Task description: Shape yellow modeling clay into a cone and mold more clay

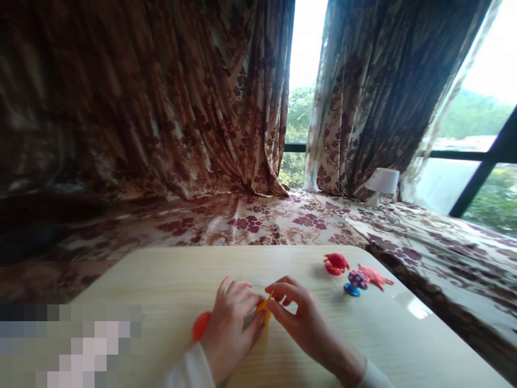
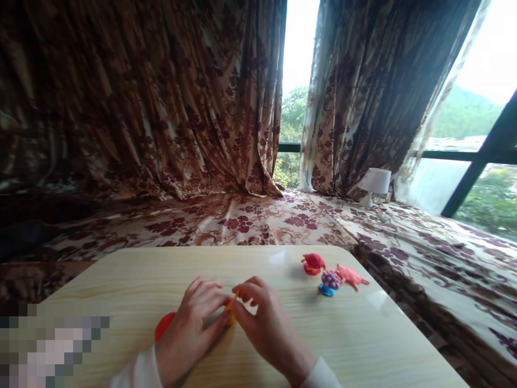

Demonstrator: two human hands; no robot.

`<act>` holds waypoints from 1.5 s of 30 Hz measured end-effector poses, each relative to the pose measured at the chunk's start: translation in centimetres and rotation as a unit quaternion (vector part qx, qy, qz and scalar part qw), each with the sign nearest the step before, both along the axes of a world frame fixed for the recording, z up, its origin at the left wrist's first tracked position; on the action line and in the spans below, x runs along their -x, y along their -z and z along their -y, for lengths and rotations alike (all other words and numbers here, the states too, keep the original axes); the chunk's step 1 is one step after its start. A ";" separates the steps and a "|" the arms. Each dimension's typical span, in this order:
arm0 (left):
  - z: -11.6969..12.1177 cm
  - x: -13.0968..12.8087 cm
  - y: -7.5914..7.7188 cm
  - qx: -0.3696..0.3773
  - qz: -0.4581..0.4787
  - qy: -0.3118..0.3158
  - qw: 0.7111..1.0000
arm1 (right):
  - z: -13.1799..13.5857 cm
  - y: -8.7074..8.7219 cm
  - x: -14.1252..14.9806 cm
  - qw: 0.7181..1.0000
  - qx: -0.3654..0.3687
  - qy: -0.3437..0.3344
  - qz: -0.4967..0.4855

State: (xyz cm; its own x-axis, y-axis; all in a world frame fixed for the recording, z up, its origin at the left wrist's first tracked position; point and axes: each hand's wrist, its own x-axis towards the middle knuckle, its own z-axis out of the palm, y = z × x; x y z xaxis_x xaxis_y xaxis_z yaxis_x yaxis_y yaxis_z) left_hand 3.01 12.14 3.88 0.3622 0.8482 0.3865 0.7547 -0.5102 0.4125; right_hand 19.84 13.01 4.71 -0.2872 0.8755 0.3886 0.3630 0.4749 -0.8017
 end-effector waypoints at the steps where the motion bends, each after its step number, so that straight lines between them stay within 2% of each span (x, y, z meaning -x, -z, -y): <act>1: 0.0 -0.1 0.0 0.000 0.002 0.004 1.000 | 0.1 -0.1 0.1 1.000 0.000 0.003 0.004; 8: 0.6 0.0 0.6 -0.022 0.007 0.023 0.999 | 0.3 0.3 0.2 1.000 -0.010 0.004 0.019; 14: 1.1 0.0 0.9 -0.063 0.043 0.015 0.997 | 0.3 0.6 0.4 0.999 0.000 0.003 0.033; 23: 1.2 -0.4 1.0 -0.066 0.040 0.030 0.997 | 0.2 1.1 0.4 0.999 -0.003 0.001 0.043; 25: 1.2 -0.5 0.6 -0.083 0.033 0.026 0.996 | 0.2 1.2 0.4 0.999 -0.007 -0.001 0.045; 28: 1.7 0.2 -1.3 -0.132 0.012 0.001 0.991 | 0.2 1.3 0.3 0.998 -0.015 -0.010 0.052; 30: 2.8 2.1 -2.8 -0.166 -0.026 -0.024 0.985 | 0.2 1.4 0.2 0.998 -0.018 -0.017 0.065; 33: 5.4 7.3 -3.8 -0.206 -0.101 -0.082 0.970 | 0.1 1.6 0.1 0.996 -0.029 -0.023 0.084; 35: 7.8 11.9 -3.2 -0.215 -0.127 -0.157 0.956 | 0.0 1.8 0.0 0.994 -0.040 -0.023 0.098; 37: 10.2 16.4 -1.9 -0.225 -0.146 -0.233 0.935 | -0.2 2.0 -0.1 0.992 -0.062 -0.022 0.104; 39: 12.3 20.0 -0.4 -0.213 -0.160 -0.284 0.921 | -0.4 2.1 -0.2 0.990 -0.081 -0.030 0.109; 42: 14.1 22.4 1.0 -0.190 -0.170 -0.319 0.913 | -0.7 2.3 -0.5 0.989 -0.107 -0.023 0.102; 45: 14.7 22.2 1.5 -0.180 -0.174 -0.316 0.915 | -0.8 2.4 -0.6 0.986 -0.134 -0.015 0.095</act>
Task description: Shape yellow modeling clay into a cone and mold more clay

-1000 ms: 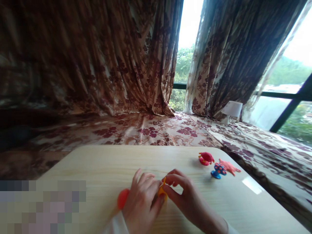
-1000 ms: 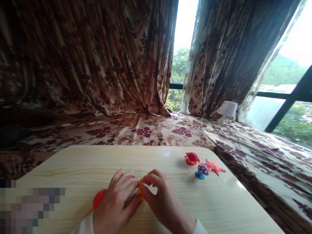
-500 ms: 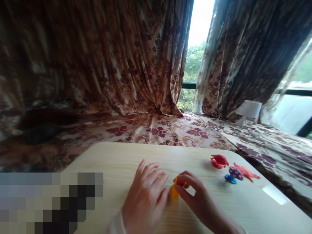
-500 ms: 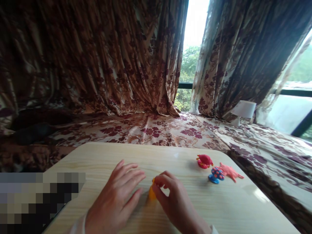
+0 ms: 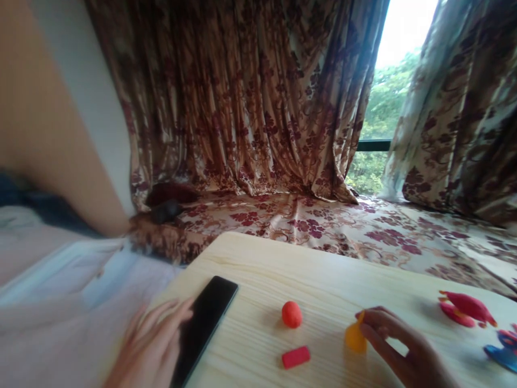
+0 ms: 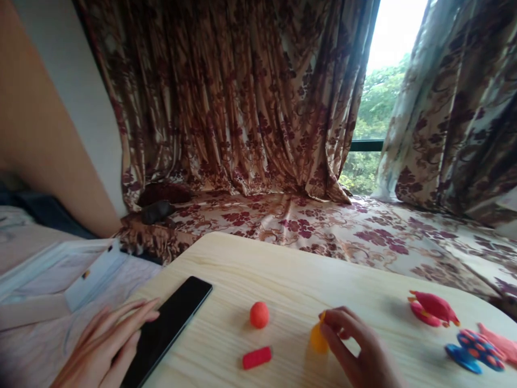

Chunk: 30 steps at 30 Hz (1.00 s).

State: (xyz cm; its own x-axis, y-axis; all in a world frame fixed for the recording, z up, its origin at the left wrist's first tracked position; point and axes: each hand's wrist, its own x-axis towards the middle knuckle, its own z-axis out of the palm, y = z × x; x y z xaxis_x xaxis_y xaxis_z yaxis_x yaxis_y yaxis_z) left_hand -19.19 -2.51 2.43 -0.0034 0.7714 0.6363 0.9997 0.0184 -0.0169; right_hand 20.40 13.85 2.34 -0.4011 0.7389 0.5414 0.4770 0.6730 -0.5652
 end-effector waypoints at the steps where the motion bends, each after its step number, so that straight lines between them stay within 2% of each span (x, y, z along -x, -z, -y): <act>1: 0.0 -0.2 0.0 0.005 -0.002 0.003 1.000 | 0.0 -0.1 0.0 1.000 -0.009 0.002 -0.001; 5: 0.0 -0.5 0.0 0.017 -0.006 0.011 1.000 | 0.1 -0.7 0.3 0.999 -0.031 0.016 -0.015; 8: -0.7 -1.9 -0.7 -0.015 0.012 0.010 1.000 | 0.2 -1.0 0.3 0.999 -0.022 0.023 -0.017; 10: -1.9 -4.3 -1.6 -0.063 0.060 0.006 0.996 | 0.1 -0.9 0.2 1.000 -0.011 0.021 -0.011; 12: -3.8 -7.7 -2.7 -0.070 0.103 0.036 0.992 | 0.0 -0.6 0.0 1.000 0.000 0.015 0.000; 15: -7.2 -12.5 -4.3 -0.013 0.146 0.101 0.984 | 0.0 -0.3 -0.1 1.000 0.020 0.009 0.009; 17: -9.1 -14.3 -4.7 0.034 0.178 0.115 0.977 | 0.1 -0.3 0.0 1.000 0.029 0.001 0.007; 21: -10.6 -15.0 -3.9 0.114 0.197 0.101 0.969 | 0.3 -0.5 0.3 0.999 0.046 -0.009 0.002; 26: -10.1 -15.0 -3.0 0.195 0.193 0.102 0.956 | 0.3 -0.6 0.4 0.999 0.050 0.001 -0.005; 30: -10.5 -15.3 -3.4 0.195 0.177 0.109 0.959 | 0.4 -0.7 0.4 0.999 0.054 -0.007 -0.001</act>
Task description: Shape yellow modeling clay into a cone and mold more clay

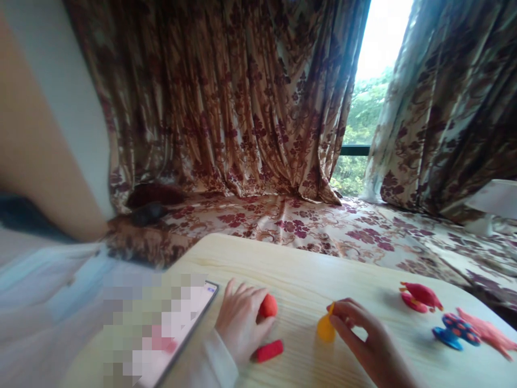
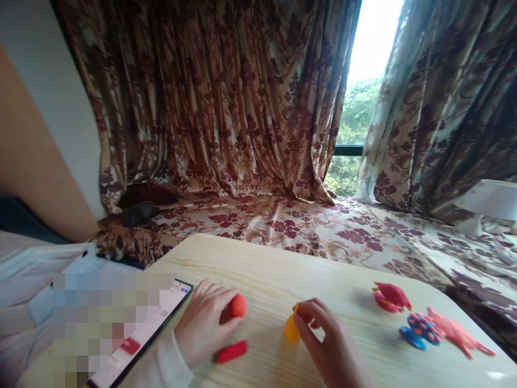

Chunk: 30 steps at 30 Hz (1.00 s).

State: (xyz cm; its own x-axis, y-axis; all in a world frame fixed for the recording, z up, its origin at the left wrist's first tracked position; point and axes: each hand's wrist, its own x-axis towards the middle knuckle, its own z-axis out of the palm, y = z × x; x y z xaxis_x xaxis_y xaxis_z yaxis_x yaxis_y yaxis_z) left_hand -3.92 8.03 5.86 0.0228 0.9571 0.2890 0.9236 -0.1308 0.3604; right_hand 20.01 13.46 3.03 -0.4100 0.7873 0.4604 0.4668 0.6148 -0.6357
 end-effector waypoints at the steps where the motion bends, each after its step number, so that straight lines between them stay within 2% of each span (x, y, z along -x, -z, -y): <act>1: -0.3 0.0 0.0 -0.009 -0.007 -0.012 1.000 | 0.0 0.0 0.0 1.000 0.002 0.000 -0.001; 4: -1.2 0.6 0.2 -0.001 -0.039 -0.049 0.998 | 0.0 0.1 0.0 1.000 0.006 -0.006 -0.008; 7: -1.4 1.0 0.3 0.011 -0.051 -0.055 0.997 | -0.2 0.4 -0.1 1.000 0.007 -0.011 -0.017; 10: -1.7 0.4 -0.7 -0.038 -0.027 -0.050 0.998 | -0.2 0.6 0.0 1.000 0.013 -0.015 -0.017; 13: -3.0 -1.7 -1.9 -0.108 0.015 -0.001 0.994 | 0.1 0.4 0.3 0.999 0.023 -0.005 -0.038; 15: -4.2 -3.5 -1.9 -0.135 0.046 0.052 0.988 | 0.3 0.2 0.6 0.997 0.034 -0.004 -0.062; 19: -5.8 -5.9 0.3 -0.156 0.106 0.142 0.972 | 0.3 0.0 0.7 0.995 0.054 0.010 -0.086; 22: -5.4 -6.3 2.6 -0.149 0.149 0.175 0.962 | 0.4 -0.2 0.5 0.995 0.055 0.013 -0.085; 24: -4.7 -6.4 3.6 -0.117 0.161 0.189 0.962 | 0.5 -0.3 0.4 0.995 0.056 0.011 -0.081; 30: -4.2 -6.9 4.6 -0.007 0.189 0.202 0.961 | 0.5 -0.4 0.5 0.995 0.070 0.002 -0.070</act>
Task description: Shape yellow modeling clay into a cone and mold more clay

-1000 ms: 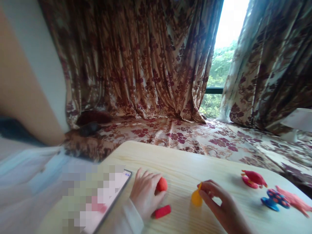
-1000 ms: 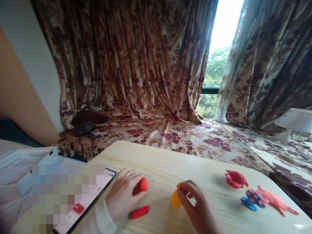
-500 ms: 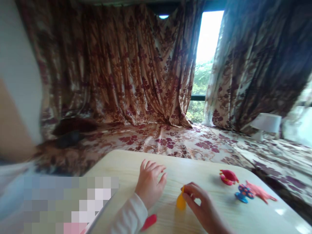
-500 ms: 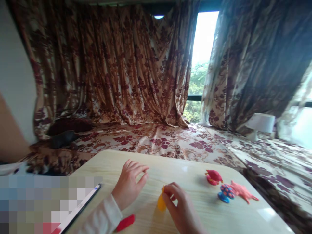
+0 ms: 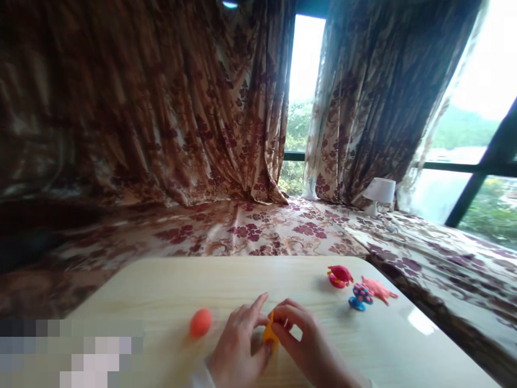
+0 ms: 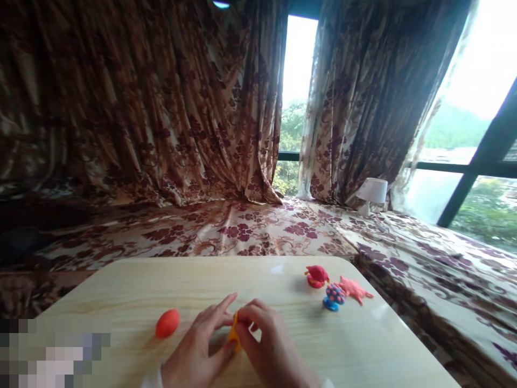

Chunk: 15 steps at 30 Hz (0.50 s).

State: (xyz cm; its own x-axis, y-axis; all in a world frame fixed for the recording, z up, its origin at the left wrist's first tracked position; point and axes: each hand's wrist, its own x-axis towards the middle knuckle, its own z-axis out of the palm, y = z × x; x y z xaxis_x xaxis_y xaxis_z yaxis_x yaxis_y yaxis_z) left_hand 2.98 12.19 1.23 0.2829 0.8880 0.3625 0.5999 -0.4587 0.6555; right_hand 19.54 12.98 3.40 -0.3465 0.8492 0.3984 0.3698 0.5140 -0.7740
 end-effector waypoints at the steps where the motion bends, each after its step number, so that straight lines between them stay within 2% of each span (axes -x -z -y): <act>1: -0.1 0.0 0.1 0.005 0.000 -0.001 1.000 | 0.0 0.0 0.0 1.000 0.000 -0.001 0.001; 15: 0.3 0.0 -0.3 -0.018 -0.046 -0.015 0.999 | 0.2 0.0 0.0 0.999 -0.019 0.006 -0.025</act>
